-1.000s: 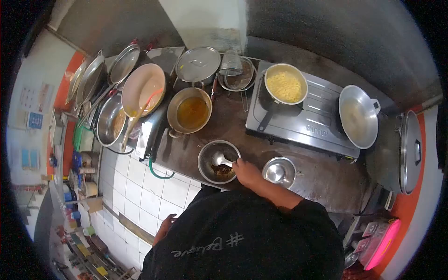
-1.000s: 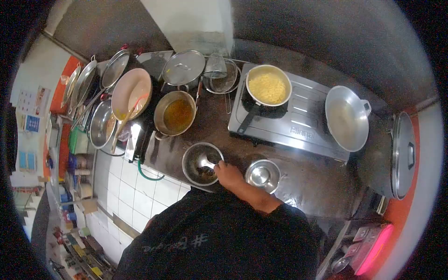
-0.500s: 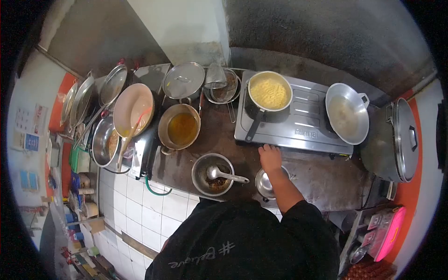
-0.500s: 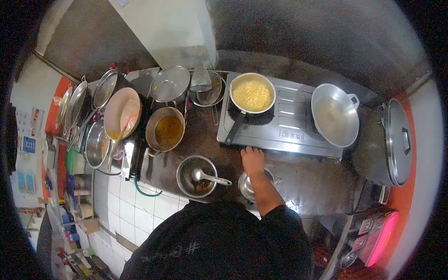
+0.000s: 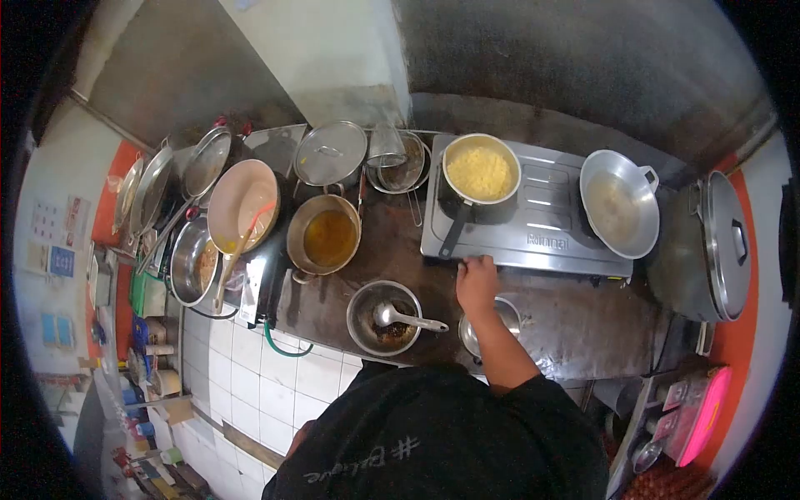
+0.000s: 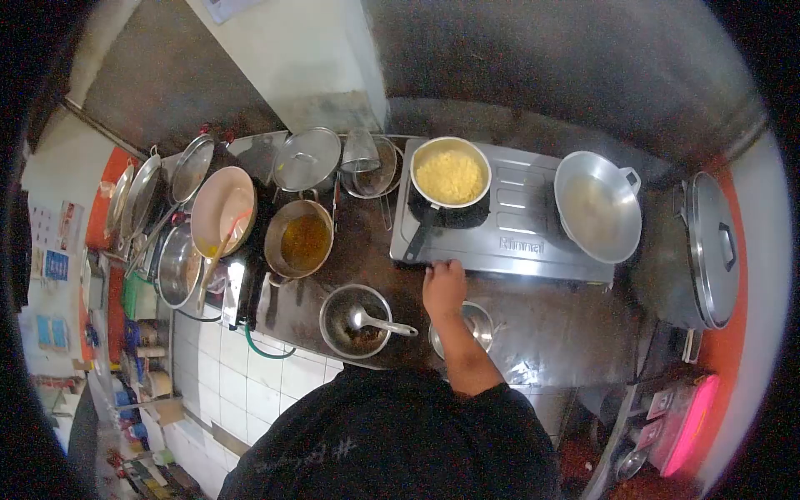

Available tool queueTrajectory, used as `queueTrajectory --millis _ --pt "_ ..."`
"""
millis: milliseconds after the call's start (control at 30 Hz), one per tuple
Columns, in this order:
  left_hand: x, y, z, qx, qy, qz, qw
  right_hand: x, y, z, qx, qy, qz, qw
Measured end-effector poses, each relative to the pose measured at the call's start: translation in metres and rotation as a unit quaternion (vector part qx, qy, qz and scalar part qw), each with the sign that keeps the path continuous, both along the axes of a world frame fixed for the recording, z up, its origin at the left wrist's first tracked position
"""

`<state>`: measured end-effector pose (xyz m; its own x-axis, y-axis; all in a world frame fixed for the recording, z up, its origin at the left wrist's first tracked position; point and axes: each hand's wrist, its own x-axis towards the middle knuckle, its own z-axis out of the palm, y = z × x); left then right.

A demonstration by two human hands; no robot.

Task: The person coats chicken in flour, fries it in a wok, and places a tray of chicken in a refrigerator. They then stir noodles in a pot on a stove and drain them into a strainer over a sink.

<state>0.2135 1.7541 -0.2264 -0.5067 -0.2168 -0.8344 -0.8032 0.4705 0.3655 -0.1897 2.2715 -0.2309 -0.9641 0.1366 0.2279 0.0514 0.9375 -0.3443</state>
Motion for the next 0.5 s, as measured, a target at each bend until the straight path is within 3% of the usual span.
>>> queueTrajectory --millis 33,67,100,133,167,233,300,333,367,400,433,467,500 --pt "0.001 0.002 0.001 0.0 0.0 0.002 1.0 -0.017 -0.004 -0.012 -0.28 -0.028 -0.067 0.957" --pt "0.005 0.002 0.002 0.001 0.0 0.003 1.0 -0.028 -0.008 -0.007 -0.535 -0.06 -0.129 0.833" --pt "0.008 0.002 0.001 0.001 0.001 0.005 1.0 -0.034 -0.01 -0.002 -0.533 -0.062 -0.126 0.835" --pt "0.011 0.002 0.001 0.002 0.002 0.006 1.0 -0.044 -0.016 0.031 -0.73 -0.095 -0.115 0.667" --pt "0.014 0.002 0.0 0.003 0.005 0.008 1.0 -0.053 -0.024 0.053 -0.877 -0.123 -0.094 0.455" --pt "0.022 0.0 -0.001 0.004 0.01 0.015 1.0 -0.066 -0.034 0.056 -0.857 -0.126 -0.089 0.491" --pt "0.034 -0.003 -0.002 0.005 0.017 0.022 1.0 -0.078 -0.04 0.045 -0.84 -0.106 -0.221 0.484" --pt "0.039 -0.005 -0.005 0.007 0.022 0.027 0.999 -0.076 -0.045 0.057 -0.823 -0.083 -0.233 0.511" --pt "0.048 -0.006 -0.007 0.008 0.028 0.035 0.999 -0.076 -0.047 0.049 -0.77 -0.052 -0.261 0.58" --pt "0.055 -0.009 -0.01 0.009 0.033 0.043 0.998 -0.084 -0.036 -0.004 -0.699 0.001 -0.217 0.681" --pt "0.066 -0.012 -0.013 0.01 0.039 0.054 0.998 -0.083 -0.03 -0.011 -0.678 0.013 -0.194 0.709" --pt "0.077 -0.016 -0.018 0.011 0.045 0.065 0.997 -0.073 -0.029 0.013 -0.724 -0.001 -0.19 0.663" --pt "0.091 -0.018 -0.023 0.012 0.05 0.078 0.996 -0.059 -0.026 0.037 -0.68 -0.038 -0.194 0.706"
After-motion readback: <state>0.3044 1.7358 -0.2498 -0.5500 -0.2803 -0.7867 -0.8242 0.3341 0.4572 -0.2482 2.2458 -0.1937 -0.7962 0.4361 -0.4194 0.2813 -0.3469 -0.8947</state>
